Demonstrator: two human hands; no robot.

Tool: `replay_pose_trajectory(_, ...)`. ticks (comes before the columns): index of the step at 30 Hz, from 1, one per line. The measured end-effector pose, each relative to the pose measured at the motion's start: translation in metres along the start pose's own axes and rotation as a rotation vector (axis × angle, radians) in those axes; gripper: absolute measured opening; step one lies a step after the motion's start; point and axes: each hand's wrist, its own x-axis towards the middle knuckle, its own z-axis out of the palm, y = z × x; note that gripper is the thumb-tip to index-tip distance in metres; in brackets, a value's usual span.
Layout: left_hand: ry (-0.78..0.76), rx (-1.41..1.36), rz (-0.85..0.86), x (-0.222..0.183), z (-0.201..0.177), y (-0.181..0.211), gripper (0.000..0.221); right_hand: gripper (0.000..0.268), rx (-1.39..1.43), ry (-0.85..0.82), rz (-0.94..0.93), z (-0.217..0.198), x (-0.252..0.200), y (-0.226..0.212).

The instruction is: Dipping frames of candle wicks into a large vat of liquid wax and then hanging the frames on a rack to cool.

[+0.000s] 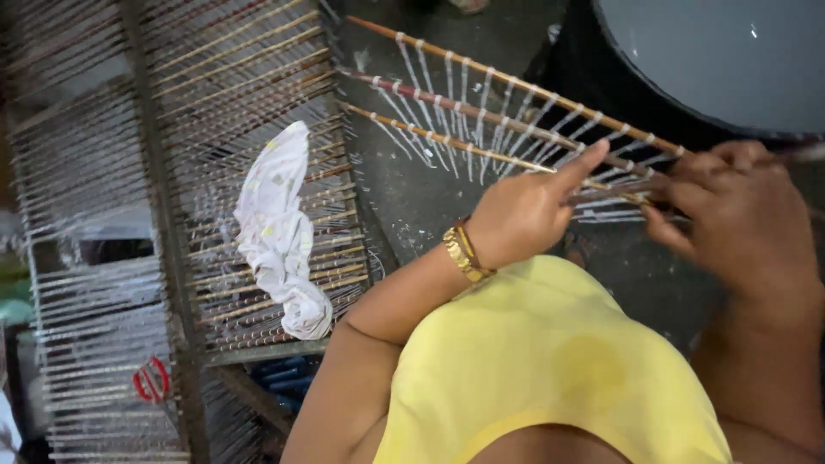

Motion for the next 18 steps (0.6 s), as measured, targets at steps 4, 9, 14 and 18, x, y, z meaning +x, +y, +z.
replay_pose_trajectory(4,0.154,-0.127,-0.221,-0.008,-0.068,-0.027,0.070,0.020,0.101,0.089,-0.058,0.027,-0.016,0.008)
replay_pose_trajectory(9,0.367,-0.051,-0.323,-0.018,-0.092,-0.080,0.055,0.021,0.203,0.094,-0.058,0.037,-0.022,0.007)
replay_pose_trajectory(14,0.316,-0.010,-0.351,-0.018,-0.080,-0.079,0.056,0.020,0.149,0.097,-0.079,0.046,-0.027,0.014)
replay_pose_trajectory(18,0.391,-0.010,-0.426,-0.022,-0.080,-0.099,0.065,0.017,0.125,0.088,-0.118,0.049,-0.027,0.019)
